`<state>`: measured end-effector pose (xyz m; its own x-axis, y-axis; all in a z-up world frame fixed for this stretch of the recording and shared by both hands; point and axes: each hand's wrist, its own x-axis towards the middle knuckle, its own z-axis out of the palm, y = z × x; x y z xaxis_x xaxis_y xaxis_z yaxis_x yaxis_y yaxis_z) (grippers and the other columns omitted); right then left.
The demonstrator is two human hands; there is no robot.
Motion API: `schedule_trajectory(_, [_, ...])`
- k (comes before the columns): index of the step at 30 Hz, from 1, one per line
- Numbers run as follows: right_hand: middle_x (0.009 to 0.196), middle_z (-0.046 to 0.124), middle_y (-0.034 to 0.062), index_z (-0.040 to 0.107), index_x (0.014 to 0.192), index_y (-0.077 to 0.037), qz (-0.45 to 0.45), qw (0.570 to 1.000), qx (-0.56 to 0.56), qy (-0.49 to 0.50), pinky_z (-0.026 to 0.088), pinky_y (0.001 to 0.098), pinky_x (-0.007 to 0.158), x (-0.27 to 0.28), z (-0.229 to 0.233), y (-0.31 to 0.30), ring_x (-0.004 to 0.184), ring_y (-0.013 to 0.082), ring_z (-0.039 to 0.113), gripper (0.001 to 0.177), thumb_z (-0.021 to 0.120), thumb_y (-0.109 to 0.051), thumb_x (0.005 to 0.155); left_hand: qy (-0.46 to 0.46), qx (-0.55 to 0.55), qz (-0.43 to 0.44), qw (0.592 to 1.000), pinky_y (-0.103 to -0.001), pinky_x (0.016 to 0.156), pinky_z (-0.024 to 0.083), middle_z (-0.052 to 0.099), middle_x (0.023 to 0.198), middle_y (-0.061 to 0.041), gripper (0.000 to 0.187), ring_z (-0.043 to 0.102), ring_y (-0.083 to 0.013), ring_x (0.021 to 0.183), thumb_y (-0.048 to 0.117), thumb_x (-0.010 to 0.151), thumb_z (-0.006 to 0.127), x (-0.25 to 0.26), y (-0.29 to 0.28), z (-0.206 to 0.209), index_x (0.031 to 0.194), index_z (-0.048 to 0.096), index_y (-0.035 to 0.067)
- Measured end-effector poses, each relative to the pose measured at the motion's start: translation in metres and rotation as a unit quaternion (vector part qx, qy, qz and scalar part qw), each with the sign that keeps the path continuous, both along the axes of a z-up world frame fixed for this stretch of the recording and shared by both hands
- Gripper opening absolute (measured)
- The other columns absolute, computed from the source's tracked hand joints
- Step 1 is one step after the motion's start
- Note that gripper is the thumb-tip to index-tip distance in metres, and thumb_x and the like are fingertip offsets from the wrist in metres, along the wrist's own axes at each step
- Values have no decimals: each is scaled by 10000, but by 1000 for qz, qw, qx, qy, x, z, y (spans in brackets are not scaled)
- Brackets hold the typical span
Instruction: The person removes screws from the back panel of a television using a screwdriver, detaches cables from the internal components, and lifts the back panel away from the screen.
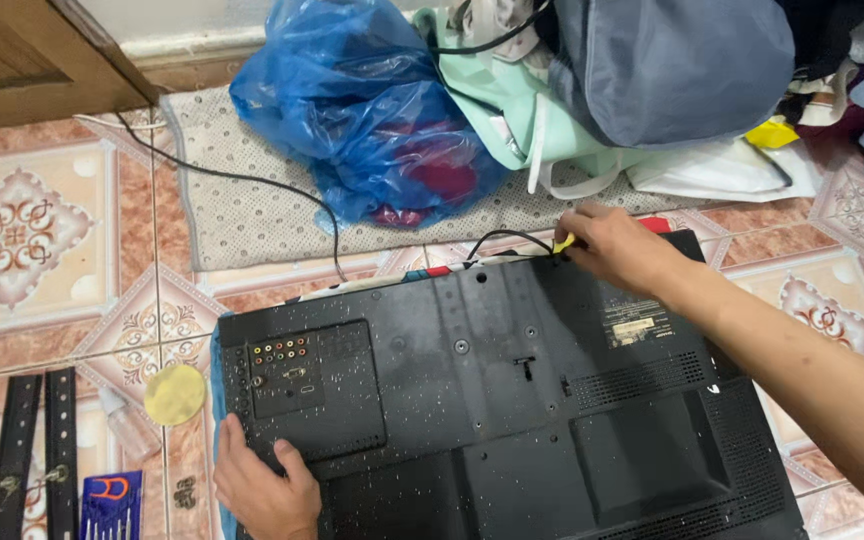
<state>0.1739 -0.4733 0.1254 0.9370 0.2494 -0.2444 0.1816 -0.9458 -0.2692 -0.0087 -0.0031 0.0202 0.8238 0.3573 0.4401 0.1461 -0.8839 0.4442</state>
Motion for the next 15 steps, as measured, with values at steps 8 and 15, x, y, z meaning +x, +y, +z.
schedule_trajectory(8, [882, 633, 208, 526, 1071, -119, -14, 998, -57, -19, 477, 565, 676, -12, -1, 18, 830, 492, 633, 315, 591, -410, 968, -28, 13, -7, 1000, -587, 1055, 408, 602, 1462, -288, 589, 581, -500, 1268, 287, 1042, 464, 0, -1, -1, 1500, 544, -75])
schedule_trajectory(15, [1080, 508, 200, 567, 1139, -110, 34, 998, -15, -41, 459, 588, 633, -11, 7, 17, 768, 501, 605, 292, 559, -27, 859, -84, 28, -33, 996, -602, 1049, 435, 623, 1409, -339, 561, 599, -542, 1236, 256, 1092, 451, 4, -2, -2, 1458, 573, -151])
